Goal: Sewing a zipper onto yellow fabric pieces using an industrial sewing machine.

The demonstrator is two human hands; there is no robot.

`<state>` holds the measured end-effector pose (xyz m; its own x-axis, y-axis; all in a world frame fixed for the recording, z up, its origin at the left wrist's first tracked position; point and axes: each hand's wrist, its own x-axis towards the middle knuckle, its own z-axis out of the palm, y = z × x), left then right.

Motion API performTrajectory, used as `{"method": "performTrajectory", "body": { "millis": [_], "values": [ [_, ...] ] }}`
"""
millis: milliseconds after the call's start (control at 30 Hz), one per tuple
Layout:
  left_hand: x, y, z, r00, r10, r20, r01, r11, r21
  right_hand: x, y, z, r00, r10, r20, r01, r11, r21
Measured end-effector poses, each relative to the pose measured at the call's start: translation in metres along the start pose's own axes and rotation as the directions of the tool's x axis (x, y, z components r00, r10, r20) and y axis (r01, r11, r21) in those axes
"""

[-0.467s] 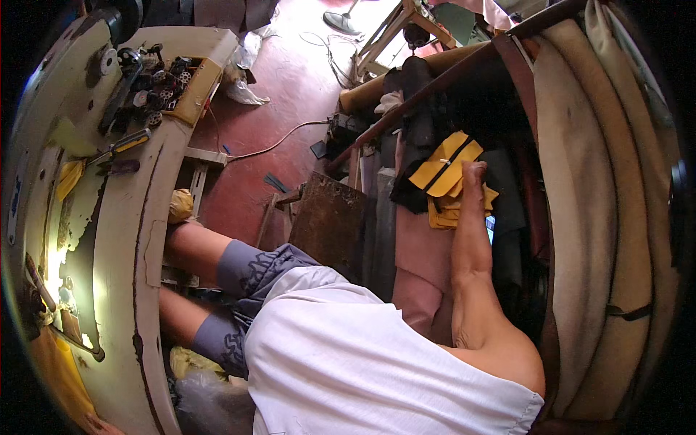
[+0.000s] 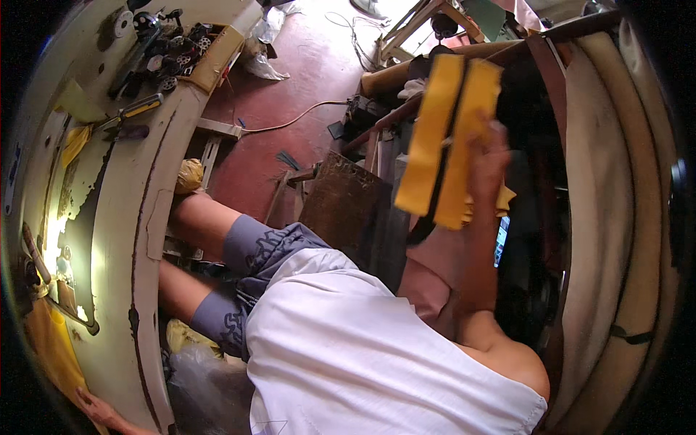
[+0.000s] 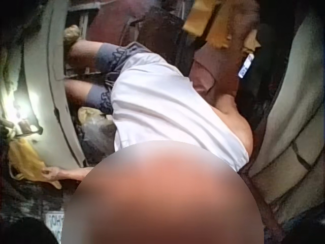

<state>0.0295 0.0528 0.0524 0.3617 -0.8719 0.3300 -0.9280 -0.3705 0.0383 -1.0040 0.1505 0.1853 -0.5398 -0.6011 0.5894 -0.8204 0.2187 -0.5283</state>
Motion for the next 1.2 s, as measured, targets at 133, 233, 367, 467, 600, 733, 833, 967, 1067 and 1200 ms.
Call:
{"method": "performTrajectory", "body": {
  "millis": [133, 233, 367, 467, 600, 733, 833, 967, 1067, 1200],
  "values": [
    [-0.002, 0.011, -0.004, 0.983, 0.138, -0.118, -0.139, 0.990, 0.002, -0.146, 0.105, 0.106, 0.749, 0.553, 0.365, -0.612, 0.789, 0.058],
    [-0.004, 0.018, -0.007, 0.998, 0.012, -0.055, -0.014, 0.999, -0.035, -0.263, 0.124, 0.155, 0.647, 0.475, 0.597, -0.669, 0.729, 0.144],
    [-0.006, 0.024, -0.013, 0.996, 0.056, -0.075, -0.048, 0.993, 0.104, -0.282, 0.102, 0.162, 0.712, 0.523, 0.468, -0.335, 0.839, -0.428],
    [-0.006, 0.032, -0.013, 0.994, 0.009, -0.106, -0.008, 1.000, 0.013, -0.269, 0.089, 0.175, 0.783, 0.515, 0.349, -0.171, 0.717, -0.675],
    [-0.008, 0.028, -0.018, 0.993, 0.085, -0.081, -0.074, 0.988, 0.135, -0.267, 0.091, 0.188, 0.619, 0.678, 0.396, -0.333, 0.684, -0.649],
    [-0.011, 0.036, -0.021, 0.951, 0.153, -0.267, -0.153, 0.988, 0.024, -0.275, 0.104, 0.194, 0.499, 0.723, 0.478, -0.831, 0.555, 0.029],
    [-0.019, 0.060, -0.027, 0.931, 0.129, -0.340, -0.107, 0.991, 0.082, -0.278, 0.121, 0.195, 0.475, 0.685, 0.552, -0.877, 0.417, 0.236],
    [-0.028, 0.106, -0.050, 0.899, 0.124, -0.419, -0.127, 0.992, 0.021, -0.280, 0.155, 0.190, 0.558, 0.634, 0.536, -0.681, 0.718, -0.140],
    [-0.028, 0.140, -0.074, 0.924, 0.101, -0.370, -0.123, 0.992, -0.035, -0.269, 0.168, 0.185, 0.587, 0.583, 0.561, -0.490, 0.808, -0.326],
    [-0.051, 0.204, -0.099, 0.913, 0.125, -0.389, -0.161, 0.985, -0.060, -0.189, 0.130, 0.163, 0.648, 0.452, 0.613, -0.206, 0.879, -0.430]
  ]
}}
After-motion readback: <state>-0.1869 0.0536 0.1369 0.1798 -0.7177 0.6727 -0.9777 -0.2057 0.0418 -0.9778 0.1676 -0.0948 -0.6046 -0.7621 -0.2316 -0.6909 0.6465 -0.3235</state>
